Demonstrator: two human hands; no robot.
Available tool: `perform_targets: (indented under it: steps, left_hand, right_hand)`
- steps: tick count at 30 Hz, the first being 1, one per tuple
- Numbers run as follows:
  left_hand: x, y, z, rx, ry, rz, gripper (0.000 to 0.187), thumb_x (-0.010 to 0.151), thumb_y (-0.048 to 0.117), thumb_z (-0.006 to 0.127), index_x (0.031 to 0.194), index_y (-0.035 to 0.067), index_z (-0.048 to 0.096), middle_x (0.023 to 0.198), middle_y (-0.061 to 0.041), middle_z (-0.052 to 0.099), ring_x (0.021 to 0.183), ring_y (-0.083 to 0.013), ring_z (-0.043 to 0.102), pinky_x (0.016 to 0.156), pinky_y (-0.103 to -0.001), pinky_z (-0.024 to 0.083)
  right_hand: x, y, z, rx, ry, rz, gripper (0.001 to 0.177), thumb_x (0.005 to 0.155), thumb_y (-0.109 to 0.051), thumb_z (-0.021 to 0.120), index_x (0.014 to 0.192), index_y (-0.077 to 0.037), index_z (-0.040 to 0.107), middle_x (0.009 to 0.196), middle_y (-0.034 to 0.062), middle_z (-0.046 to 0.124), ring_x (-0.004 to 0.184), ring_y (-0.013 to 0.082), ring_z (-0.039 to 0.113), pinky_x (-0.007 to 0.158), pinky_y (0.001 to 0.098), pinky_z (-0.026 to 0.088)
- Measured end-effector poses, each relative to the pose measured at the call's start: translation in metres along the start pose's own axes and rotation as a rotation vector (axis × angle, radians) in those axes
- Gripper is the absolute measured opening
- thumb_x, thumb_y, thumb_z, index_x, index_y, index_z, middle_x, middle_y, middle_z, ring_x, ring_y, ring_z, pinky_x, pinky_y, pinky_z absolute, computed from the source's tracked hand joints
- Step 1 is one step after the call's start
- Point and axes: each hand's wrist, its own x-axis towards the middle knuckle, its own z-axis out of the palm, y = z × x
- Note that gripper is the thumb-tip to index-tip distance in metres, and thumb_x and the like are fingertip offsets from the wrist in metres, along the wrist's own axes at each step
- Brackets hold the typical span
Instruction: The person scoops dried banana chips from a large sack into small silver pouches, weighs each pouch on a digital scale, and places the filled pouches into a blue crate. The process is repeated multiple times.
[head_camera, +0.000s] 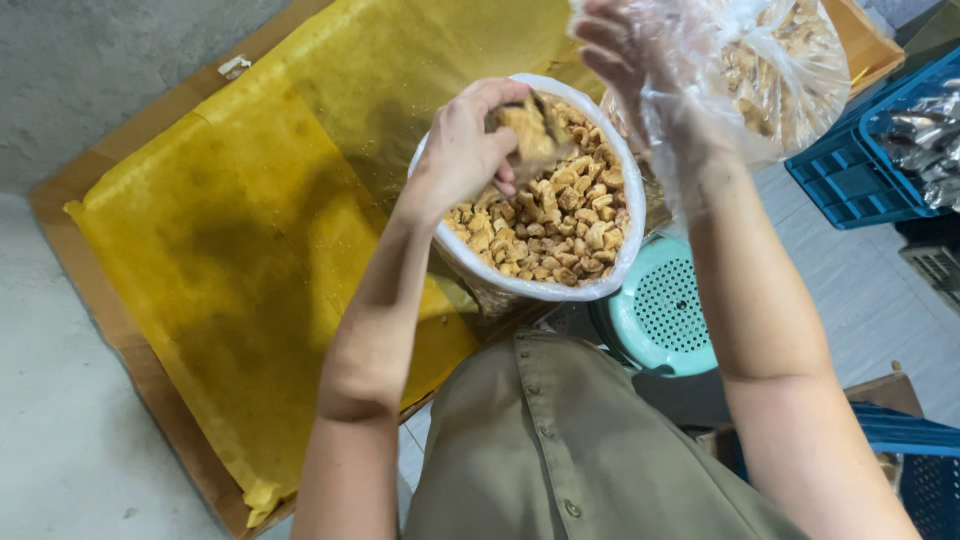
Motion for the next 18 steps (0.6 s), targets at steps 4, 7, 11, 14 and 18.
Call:
perform_targets:
  steps: [4, 7, 11, 14, 18]
  left_hand:
    - [-0.012, 0.011, -0.02, -0.059, -0.019, -0.001, 0.057, 0.086, -0.011, 0.049, 0.142, 0.001, 0.052, 0.128, -0.016, 0.062, 0.061, -0.0149, 0.071, 0.052, -0.024, 0.067]
    - [-0.018, 0.011, -0.027, -0.075, -0.018, 0.182, 0.055, 0.082, -0.013, 0.05, 0.136, -0.007, 0.053, 0.139, -0.013, 0.05, 0.063, -0.0144, 0.072, 0.054, -0.026, 0.068]
    - [-0.018, 0.017, -0.031, -0.204, -0.077, 0.18, 0.039, 0.095, -0.001, 0.056, 0.133, -0.008, 0.057, 0.136, -0.015, 0.058, 0.062, -0.014, 0.068, 0.055, -0.028, 0.064]
    - [-0.016, 0.02, -0.027, -0.254, -0.086, 0.201, 0.049, 0.088, -0.007, 0.05, 0.136, -0.007, 0.055, 0.139, -0.016, 0.058, 0.062, -0.0131, 0.068, 0.056, -0.028, 0.065]
    - [-0.015, 0.023, -0.02, -0.082, -0.109, 0.094, 0.047, 0.09, -0.002, 0.059, 0.137, -0.005, 0.053, 0.147, -0.012, 0.047, 0.059, -0.0117, 0.067, 0.054, -0.026, 0.065]
  right_hand:
    - [-0.026, 0.019, -0.022, -0.484, -0.074, 0.186, 0.032, 0.1, -0.042, 0.069, 0.111, -0.011, 0.067, 0.103, 0.0087, 0.065, 0.095, 0.0202, 0.061, 0.086, 0.0355, 0.054]
    - [-0.052, 0.063, -0.017, -0.139, -0.159, 0.75, 0.054, 0.088, -0.036, 0.073, 0.134, -0.008, 0.067, 0.126, -0.0036, 0.065, 0.114, 0.0134, 0.063, 0.095, 0.0307, 0.052]
    - [-0.068, 0.112, -0.018, -1.743, -0.883, 0.221, 0.085, 0.083, -0.04, 0.078, 0.159, -0.025, 0.041, 0.131, 0.0193, 0.058, 0.109, 0.0314, 0.064, 0.09, 0.0466, 0.055]
    - [-0.063, 0.136, -0.035, -1.671, -0.83, 0.296, 0.07, 0.082, -0.033, 0.077, 0.148, -0.034, 0.054, 0.119, 0.0156, 0.062, 0.094, 0.0282, 0.068, 0.083, 0.042, 0.059]
    - [-0.049, 0.15, -0.062, -1.279, -0.661, -0.065, 0.052, 0.076, -0.024, 0.079, 0.127, -0.015, 0.073, 0.093, 0.0129, 0.07, 0.08, 0.0245, 0.068, 0.075, 0.0401, 0.056]
